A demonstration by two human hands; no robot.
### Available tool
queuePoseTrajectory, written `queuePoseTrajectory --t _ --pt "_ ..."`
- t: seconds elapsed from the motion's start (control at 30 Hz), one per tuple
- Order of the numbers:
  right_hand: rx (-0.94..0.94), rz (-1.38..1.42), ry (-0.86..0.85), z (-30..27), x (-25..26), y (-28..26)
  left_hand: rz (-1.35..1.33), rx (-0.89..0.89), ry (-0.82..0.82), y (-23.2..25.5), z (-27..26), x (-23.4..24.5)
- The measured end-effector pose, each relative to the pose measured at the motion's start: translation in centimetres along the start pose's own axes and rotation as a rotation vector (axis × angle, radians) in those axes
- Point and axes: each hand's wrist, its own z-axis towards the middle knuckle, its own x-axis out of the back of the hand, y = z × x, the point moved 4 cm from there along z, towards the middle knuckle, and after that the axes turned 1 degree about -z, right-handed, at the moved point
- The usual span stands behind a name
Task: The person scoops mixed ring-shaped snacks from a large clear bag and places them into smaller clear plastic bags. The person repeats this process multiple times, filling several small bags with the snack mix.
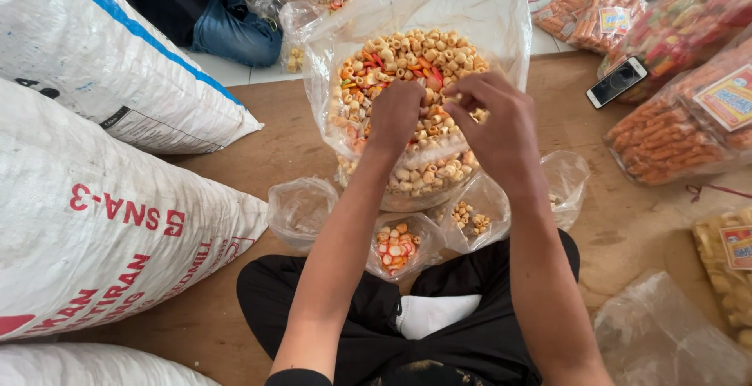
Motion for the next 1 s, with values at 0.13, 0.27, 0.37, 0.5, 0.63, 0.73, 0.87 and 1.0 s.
queuePoseTrajectory --t 0.13,0.27,0.37,0.5,0.63,0.73,0.87,1.0 --pt "-0.039 0.081 0.079 -4.7 2.1 -1.4 -0.063 -0.002 0.032 -0.7 0.6 -0.7" --pt "-0.169 0.203 0.105 -8.8 2.2 -0.2 -0.117 0.062 0.016 -2.3 2.6 -2.9" --pt "-0.304 0.262 0.095 -12.1 1.7 2.0 -0.158 0.059 0.028 -2.4 2.6 -2.9" --pt "-0.517 0.36 0.077 -16.5 0.4 5.7 -0.166 0.066 0.05 -1.3 1.9 -1.1" --pt "-0.617 0.321 0.07 -18.9 -0.1 8.2 -0.205 -0.002 0.137 0.8 -0.5 1.9" --pt "-0.655 0.309 0.092 -20.2 -0.7 10.0 -0.301 -0.21 0.318 4.6 -6.0 5.7" --pt "-0.636 0.223 0.092 -21.8 -1.3 12.6 -0.639 -0.213 0.235 8.9 -15.1 6.1" --pt "-0.734 0.093 0.064 -23.2 -1.3 15.0 -0.741 -0.109 -0.098 8.5 -18.2 -2.5"
